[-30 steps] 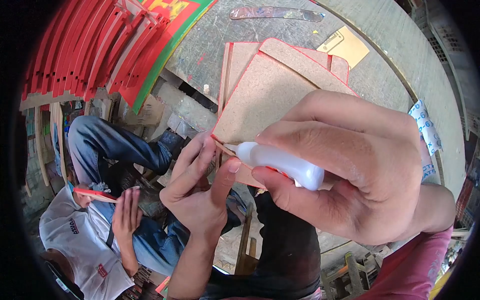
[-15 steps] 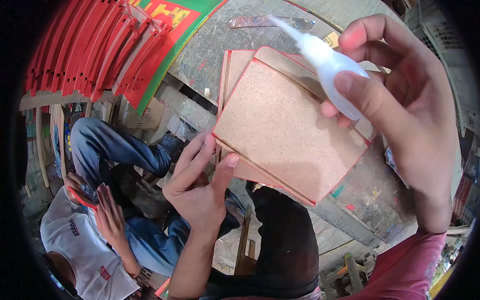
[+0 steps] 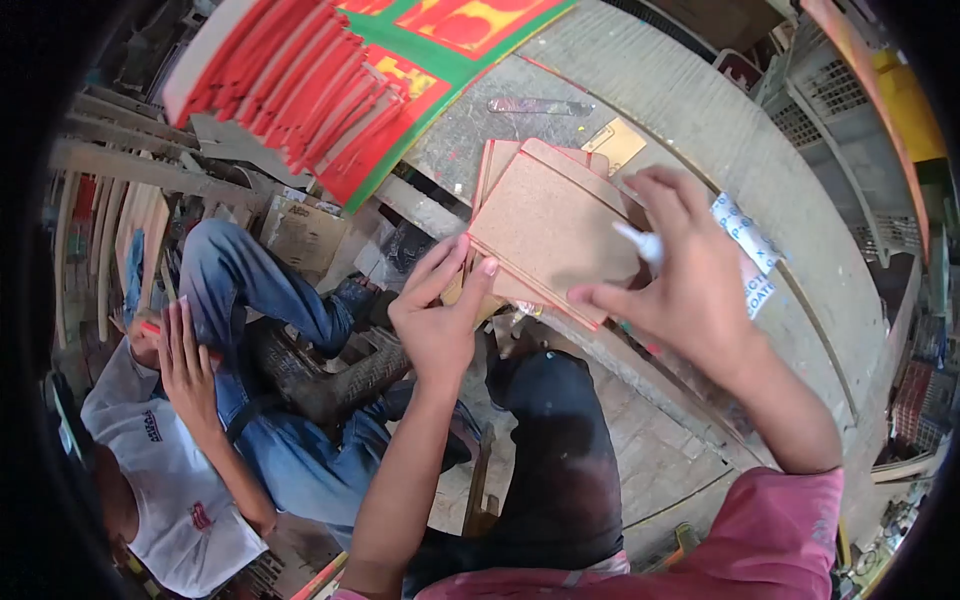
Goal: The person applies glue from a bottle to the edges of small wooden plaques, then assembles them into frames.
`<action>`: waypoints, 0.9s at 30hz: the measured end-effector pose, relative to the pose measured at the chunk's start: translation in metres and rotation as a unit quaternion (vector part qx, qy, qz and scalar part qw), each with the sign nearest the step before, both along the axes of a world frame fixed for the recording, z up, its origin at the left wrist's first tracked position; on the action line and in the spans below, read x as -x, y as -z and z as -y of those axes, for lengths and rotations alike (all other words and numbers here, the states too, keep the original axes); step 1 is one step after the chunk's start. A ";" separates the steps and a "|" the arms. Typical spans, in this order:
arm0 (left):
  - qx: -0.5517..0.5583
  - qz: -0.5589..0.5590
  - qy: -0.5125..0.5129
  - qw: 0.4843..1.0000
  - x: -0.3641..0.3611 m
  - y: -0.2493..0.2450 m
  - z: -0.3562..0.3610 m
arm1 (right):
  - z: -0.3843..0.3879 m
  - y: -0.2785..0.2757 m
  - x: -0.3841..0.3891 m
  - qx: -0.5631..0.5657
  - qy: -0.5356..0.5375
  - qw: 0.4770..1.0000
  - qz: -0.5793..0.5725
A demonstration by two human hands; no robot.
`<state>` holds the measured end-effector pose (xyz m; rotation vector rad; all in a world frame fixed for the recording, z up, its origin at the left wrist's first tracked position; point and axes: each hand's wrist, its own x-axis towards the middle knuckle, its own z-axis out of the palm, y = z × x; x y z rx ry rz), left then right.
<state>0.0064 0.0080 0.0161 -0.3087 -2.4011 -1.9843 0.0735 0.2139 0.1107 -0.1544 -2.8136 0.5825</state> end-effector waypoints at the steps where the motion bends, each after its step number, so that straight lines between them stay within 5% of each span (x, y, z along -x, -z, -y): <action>1: -0.003 -0.004 0.002 1.000 0.000 -0.001 0.000 | 0.004 0.005 -0.008 0.032 0.008 0.999 0.021; 19: -0.014 0.057 -0.011 0.998 0.002 -0.013 -0.004 | 0.022 0.026 -0.020 -0.022 0.057 0.997 0.056; 27: 0.014 -0.021 -0.023 0.999 0.009 0.000 -0.004 | 0.012 0.037 -0.018 0.006 0.039 0.999 0.004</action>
